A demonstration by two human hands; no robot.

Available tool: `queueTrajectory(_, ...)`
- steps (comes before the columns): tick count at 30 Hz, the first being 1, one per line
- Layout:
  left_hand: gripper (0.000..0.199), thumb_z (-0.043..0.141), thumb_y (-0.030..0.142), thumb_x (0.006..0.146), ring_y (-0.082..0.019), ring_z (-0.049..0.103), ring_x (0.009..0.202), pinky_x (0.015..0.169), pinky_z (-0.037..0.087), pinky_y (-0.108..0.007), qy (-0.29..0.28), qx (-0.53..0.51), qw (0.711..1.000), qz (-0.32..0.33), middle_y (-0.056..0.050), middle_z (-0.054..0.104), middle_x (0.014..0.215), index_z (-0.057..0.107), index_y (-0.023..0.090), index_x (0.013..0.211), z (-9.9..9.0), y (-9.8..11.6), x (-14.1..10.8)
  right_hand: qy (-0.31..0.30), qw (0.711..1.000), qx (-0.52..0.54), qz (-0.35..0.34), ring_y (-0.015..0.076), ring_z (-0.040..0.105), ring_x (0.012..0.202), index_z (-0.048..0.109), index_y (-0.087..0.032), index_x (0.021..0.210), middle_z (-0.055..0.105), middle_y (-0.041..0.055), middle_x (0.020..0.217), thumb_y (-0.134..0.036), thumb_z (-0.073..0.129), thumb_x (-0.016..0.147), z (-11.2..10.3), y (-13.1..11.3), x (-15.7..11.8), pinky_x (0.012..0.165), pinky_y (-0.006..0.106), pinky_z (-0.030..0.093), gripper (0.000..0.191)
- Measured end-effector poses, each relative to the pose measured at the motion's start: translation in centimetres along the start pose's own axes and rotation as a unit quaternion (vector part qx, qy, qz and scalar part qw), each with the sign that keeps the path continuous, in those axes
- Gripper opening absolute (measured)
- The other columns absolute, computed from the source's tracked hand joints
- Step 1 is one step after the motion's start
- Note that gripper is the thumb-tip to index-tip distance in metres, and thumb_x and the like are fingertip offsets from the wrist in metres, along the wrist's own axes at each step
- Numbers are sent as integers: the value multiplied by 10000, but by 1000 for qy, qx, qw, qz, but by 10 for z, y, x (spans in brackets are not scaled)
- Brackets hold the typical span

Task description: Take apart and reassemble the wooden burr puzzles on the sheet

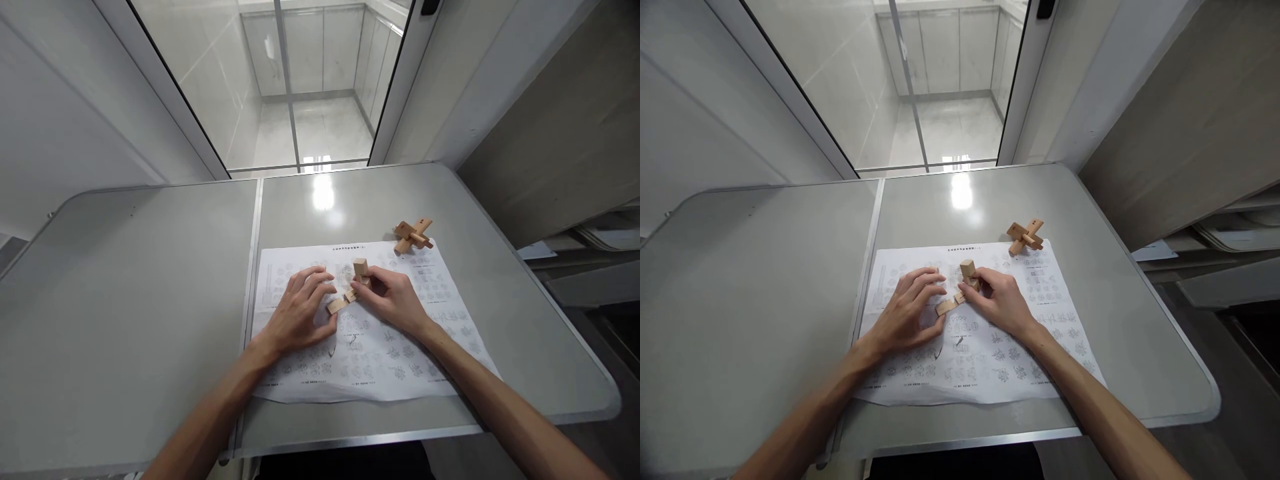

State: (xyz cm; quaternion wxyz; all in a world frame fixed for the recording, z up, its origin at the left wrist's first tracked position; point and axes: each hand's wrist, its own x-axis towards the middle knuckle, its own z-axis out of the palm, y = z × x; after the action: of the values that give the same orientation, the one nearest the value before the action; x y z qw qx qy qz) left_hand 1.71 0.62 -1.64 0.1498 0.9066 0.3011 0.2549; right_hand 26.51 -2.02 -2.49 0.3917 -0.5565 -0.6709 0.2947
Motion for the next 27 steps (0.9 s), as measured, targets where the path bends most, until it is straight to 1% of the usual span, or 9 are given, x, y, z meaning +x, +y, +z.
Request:
queueTrajectory(7,288,635,101,916,-338,524,1465,1174,492,-550,3,13,1000,0,-115,677,1376,590,230,1169,4,-4,-2,5,1000,-3,-8,132,431,572,677,-199,863,546,-34,660,-416,647,1043,0,-1,0,572,293,351,284)
queueTrajectory(13,329,626,72,890,-343,520,1464,1169,505,-564,3,6,1000,-1,-121,679,1364,598,229,1177,4,-3,0,2,1000,-3,-11,135,435,574,662,-206,852,535,-33,660,-422,641,1050,-1,-3,0,575,297,347,294)
queueTrajectory(19,344,613,50,886,-337,525,1467,1179,503,-572,-2,0,1000,-2,-112,680,1377,609,236,1176,4,-3,-1,4,1000,-16,-11,141,438,559,661,-213,853,543,-28,648,-465,627,1050,-1,-4,1,566,302,355,322)
queueTrajectory(27,341,575,1,884,-318,555,1444,1174,519,-549,8,-2,1000,10,-99,695,1354,619,234,1129,3,-1,0,-9,1000,-17,-11,137,433,573,652,-210,866,522,-35,659,-457,629,1059,-1,-2,0,575,305,341,314)
